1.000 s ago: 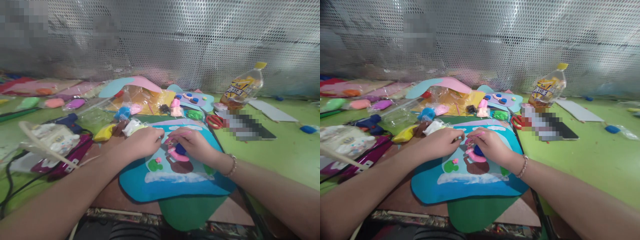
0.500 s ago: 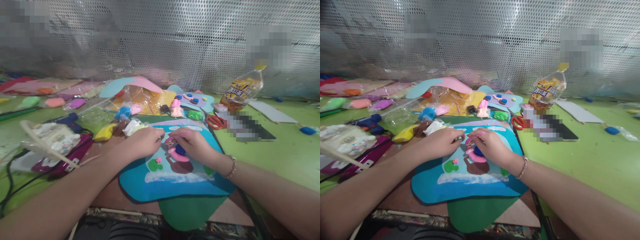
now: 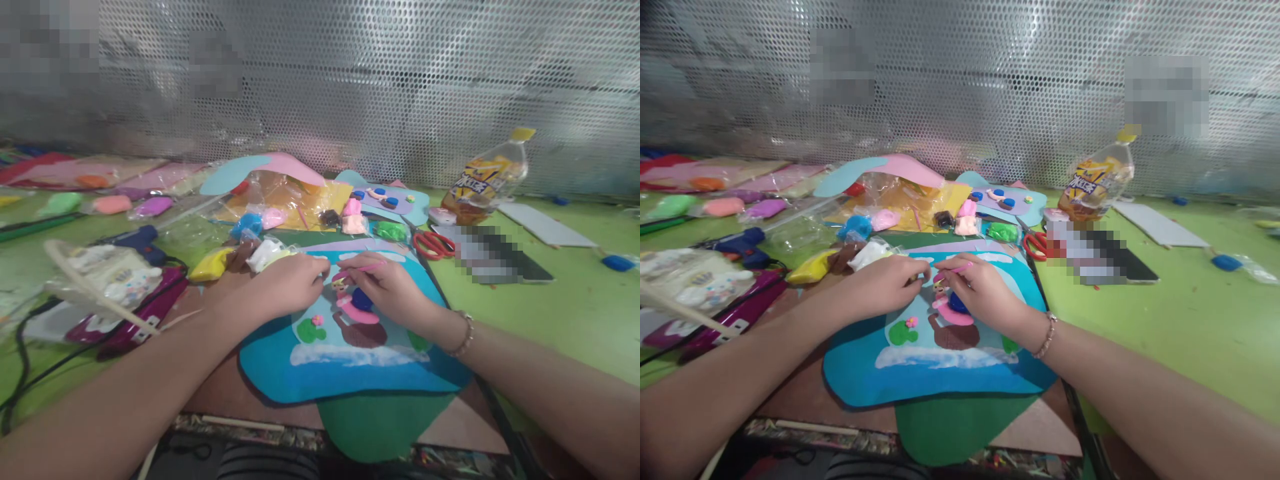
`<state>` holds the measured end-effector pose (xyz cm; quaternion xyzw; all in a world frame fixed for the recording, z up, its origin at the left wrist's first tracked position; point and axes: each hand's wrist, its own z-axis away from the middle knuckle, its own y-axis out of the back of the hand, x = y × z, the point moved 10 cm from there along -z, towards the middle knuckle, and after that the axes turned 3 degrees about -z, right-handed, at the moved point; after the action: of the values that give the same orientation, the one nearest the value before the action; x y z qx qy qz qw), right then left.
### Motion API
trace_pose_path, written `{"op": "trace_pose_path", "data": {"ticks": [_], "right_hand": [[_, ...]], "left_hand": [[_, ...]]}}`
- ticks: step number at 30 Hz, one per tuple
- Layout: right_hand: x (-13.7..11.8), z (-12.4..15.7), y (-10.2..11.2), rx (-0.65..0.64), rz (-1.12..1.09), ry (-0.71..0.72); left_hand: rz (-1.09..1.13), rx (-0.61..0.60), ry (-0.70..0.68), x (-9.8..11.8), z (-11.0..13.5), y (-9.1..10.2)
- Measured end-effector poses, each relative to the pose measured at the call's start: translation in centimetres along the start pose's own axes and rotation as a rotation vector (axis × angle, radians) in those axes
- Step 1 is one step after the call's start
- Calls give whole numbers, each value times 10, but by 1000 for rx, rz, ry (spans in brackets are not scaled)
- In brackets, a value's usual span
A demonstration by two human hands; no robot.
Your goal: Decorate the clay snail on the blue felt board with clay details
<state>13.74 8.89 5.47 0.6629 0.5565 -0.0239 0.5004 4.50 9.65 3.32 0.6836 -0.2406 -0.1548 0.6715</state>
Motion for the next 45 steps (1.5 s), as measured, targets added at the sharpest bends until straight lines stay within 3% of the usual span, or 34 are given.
{"op": "trace_pose_path", "data": {"ticks": [11, 20, 27, 39, 45], "right_hand": [[-8, -1, -7, -68, -54, 50], [7, 0, 6, 14, -119, -106], [7, 0, 4, -8, -113, -83], [6, 0, 3, -9, -146, -55], [4, 0, 3, -11, -133, -37]], "left_hand": [[-8, 16, 1, 1, 1, 2], [30, 32, -71, 10, 4, 8], [-13, -55, -70, 17, 6, 1], [-334, -159, -136, 35, 17, -8], [-369, -228, -117, 36, 21, -10]]}}
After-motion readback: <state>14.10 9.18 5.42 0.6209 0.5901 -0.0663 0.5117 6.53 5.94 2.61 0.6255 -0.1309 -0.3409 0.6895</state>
